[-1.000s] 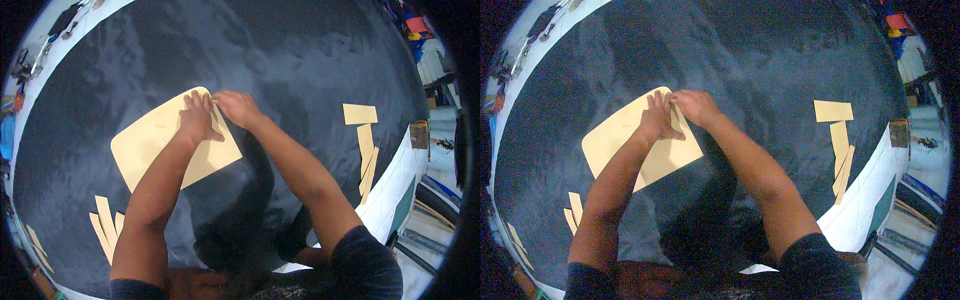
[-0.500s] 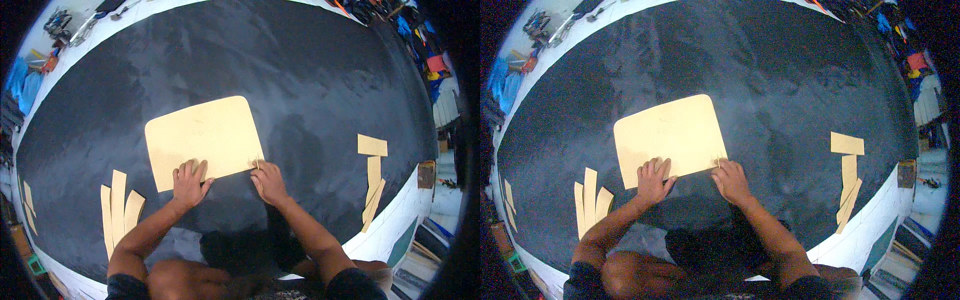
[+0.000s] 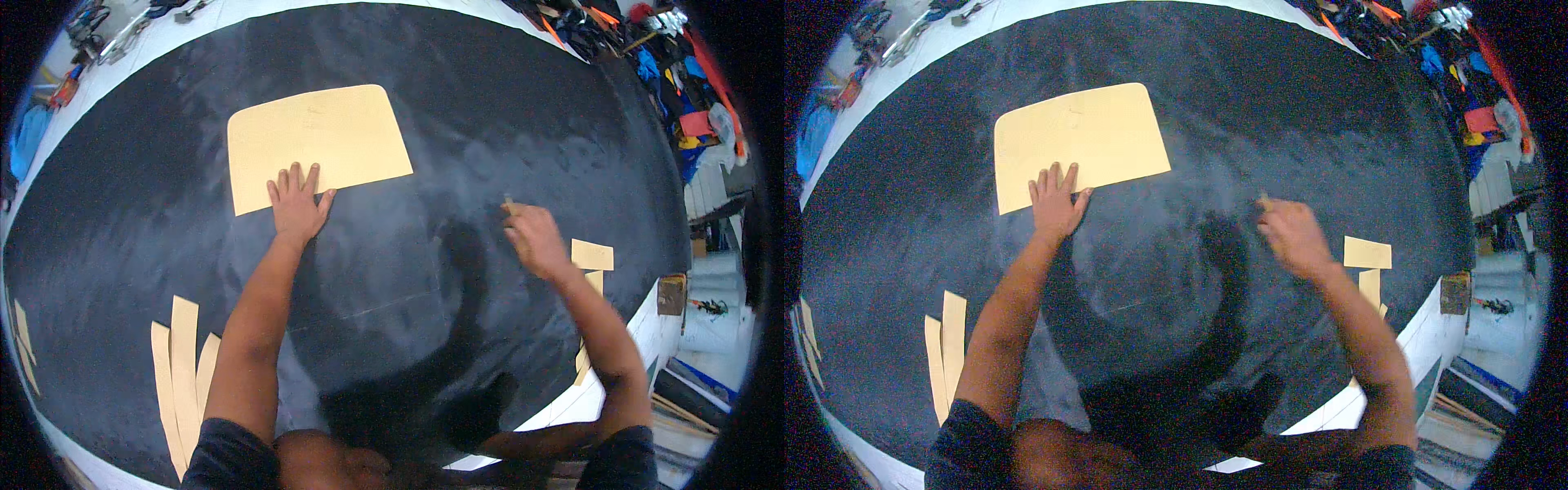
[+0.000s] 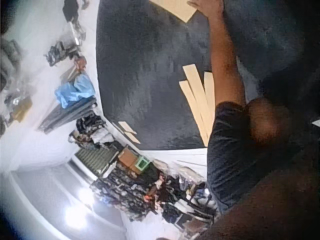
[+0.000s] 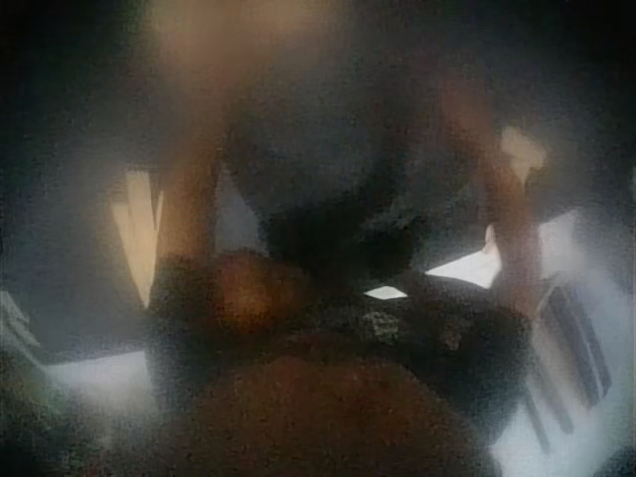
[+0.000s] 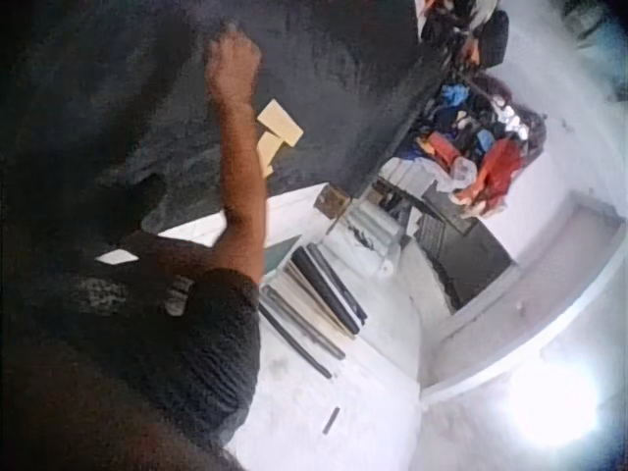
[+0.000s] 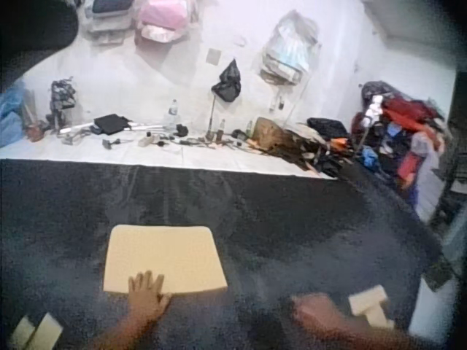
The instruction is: The person sits on the floor and uses a pencil to trace the outline of a rectangular template onto a large black sheet of material. They repeatedly reposition the template and trace its edges to create multiple marked sections on the sheet.
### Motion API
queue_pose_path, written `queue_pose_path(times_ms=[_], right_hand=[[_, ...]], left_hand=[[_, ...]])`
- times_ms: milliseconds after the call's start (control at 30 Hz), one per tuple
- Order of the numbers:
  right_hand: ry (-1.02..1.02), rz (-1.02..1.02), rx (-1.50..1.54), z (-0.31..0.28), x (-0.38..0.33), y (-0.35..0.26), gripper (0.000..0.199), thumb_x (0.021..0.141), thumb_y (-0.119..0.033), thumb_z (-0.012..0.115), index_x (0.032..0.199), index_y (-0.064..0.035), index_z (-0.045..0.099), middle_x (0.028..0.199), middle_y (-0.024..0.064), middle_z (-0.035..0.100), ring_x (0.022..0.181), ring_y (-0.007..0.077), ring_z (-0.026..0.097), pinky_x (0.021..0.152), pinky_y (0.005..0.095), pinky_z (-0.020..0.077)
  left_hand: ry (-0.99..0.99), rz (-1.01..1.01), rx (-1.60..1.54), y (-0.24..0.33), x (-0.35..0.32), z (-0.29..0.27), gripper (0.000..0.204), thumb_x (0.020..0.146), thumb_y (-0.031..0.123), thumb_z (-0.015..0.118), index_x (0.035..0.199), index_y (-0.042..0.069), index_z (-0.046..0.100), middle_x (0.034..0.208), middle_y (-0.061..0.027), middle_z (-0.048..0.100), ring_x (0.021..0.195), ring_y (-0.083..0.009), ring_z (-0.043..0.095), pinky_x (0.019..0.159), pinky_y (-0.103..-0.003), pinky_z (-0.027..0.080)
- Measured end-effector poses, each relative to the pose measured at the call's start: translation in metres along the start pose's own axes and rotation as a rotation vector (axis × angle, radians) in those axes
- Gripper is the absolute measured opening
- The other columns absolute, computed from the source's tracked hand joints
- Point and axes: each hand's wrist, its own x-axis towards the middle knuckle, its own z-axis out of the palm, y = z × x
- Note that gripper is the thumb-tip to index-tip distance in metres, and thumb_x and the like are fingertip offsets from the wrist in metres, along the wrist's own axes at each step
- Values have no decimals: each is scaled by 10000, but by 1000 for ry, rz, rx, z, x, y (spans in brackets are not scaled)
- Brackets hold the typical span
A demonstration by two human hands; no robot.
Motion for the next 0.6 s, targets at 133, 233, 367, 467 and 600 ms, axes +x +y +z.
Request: queue_pose_path(times_ms=[133,233,367,467,600], right_hand=[[-140,134,-256,-91,-59,64,285,940,-116,650,1214,-47,607,1299,171,621,1190,379,575,1015,482,429],[-119,311,-327,-147,-104,73,301,993,-110,588,1282,-25,584,1262,207,621,1153,407,584,997,477,443],[-117,448,-196,-180,-161,59,380,1001,-139,567,1362,-24,550,1255,241,624,1146,449,597,981,513,480],[-228,437,12,-175,-127,11,279,977,-144,595,1229,-25,582,1164,244,642,1083,455,610,926,521,493],[-373,385,107,-121,-98,22,290,979,-156,591,1232,-15,581,1172,243,647,1083,452,619,933,511,503]], left_hand=[[19,-4,-83,0,-3,-5,689,988,581,486,1555,193,436,1584,-209,376,1486,-421,290,1225,-628,141],[42,8,-62,-1,-3,-1,692,981,549,542,1561,191,420,1587,-230,368,1462,-457,324,1206,-654,169],[-37,-3,-71,6,4,-1,699,991,573,500,1572,199,396,1615,-220,319,1495,-449,263,1216,-656,132],[-140,-44,-33,-1,3,-2,728,998,602,458,1598,207,341,1645,-213,256,1527,-441,190,1228,-648,78],[-231,-39,26,5,14,-11,737,1022,616,387,1621,203,272,1654,-217,228,1529,-449,176,1227,-650,66]])
